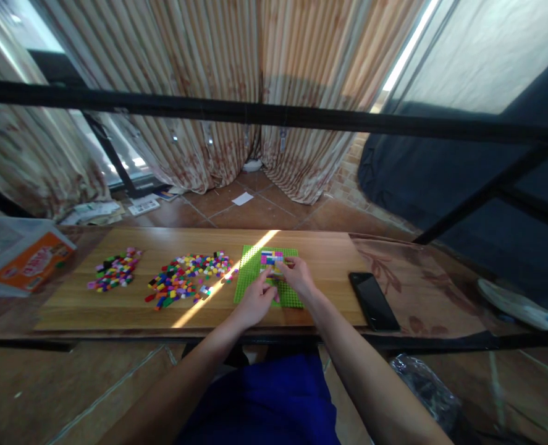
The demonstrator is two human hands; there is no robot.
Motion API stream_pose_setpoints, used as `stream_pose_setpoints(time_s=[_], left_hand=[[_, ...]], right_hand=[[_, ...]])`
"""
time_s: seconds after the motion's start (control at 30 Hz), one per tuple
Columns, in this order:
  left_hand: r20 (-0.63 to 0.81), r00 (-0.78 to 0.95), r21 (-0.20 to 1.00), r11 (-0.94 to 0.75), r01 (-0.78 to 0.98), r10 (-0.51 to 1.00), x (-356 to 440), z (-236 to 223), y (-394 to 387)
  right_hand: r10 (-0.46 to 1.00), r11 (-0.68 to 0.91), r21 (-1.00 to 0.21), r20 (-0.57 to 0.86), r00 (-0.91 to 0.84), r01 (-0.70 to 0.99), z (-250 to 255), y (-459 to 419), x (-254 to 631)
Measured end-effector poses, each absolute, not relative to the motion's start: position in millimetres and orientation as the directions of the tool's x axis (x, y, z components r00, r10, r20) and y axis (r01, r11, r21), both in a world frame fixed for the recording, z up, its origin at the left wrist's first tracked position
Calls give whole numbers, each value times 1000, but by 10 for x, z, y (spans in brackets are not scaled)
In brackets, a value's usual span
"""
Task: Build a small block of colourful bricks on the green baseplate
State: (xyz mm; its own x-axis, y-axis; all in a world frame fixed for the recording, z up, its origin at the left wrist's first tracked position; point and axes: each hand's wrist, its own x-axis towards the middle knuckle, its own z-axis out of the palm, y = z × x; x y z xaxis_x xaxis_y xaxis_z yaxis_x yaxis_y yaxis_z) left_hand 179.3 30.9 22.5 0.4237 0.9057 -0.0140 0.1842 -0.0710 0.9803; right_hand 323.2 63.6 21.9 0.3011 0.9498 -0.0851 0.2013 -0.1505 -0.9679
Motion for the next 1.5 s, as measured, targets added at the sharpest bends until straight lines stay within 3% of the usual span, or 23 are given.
stream_pose_setpoints(time_s=[0.17, 0.27, 0.53, 0.73, 0.87, 1.23, 1.37, 1.5], left_hand=[[-32, 326, 981, -32, 189, 945, 1429, 288, 184], [-43, 220, 983, 1, 186, 975, 1071, 257, 121], [-86, -70, 954, 102, 280, 994, 276, -23, -73], [-114, -162, 982, 136, 131, 980, 192, -78, -135], [-153, -163, 986, 161, 41, 975, 174, -113, -127], [-212, -109, 972, 222, 82, 971, 138, -142, -142], [-223, -118, 971, 232, 62, 968, 137, -151, -132], [-213, -132, 977, 215, -4, 968, 169, -148, -73]], right_hand=[[895, -110, -989, -54, 443, 103, 320, 340, 3302], [893, -68, -988, 0, 451, 136, 301, 146, 3230], [990, 58, -909, 107, 96, 414, 52, -244, 2597], [981, 186, -808, 121, -152, 559, 36, -135, 2223], [962, 264, -716, 147, -231, 646, 46, 79, 2008], [942, 334, -391, 131, -307, 858, 24, 419, 1525], [936, 350, -347, 100, -337, 870, 11, 468, 1502], [909, 417, -385, 172, -380, 823, 6, 444, 1580]])
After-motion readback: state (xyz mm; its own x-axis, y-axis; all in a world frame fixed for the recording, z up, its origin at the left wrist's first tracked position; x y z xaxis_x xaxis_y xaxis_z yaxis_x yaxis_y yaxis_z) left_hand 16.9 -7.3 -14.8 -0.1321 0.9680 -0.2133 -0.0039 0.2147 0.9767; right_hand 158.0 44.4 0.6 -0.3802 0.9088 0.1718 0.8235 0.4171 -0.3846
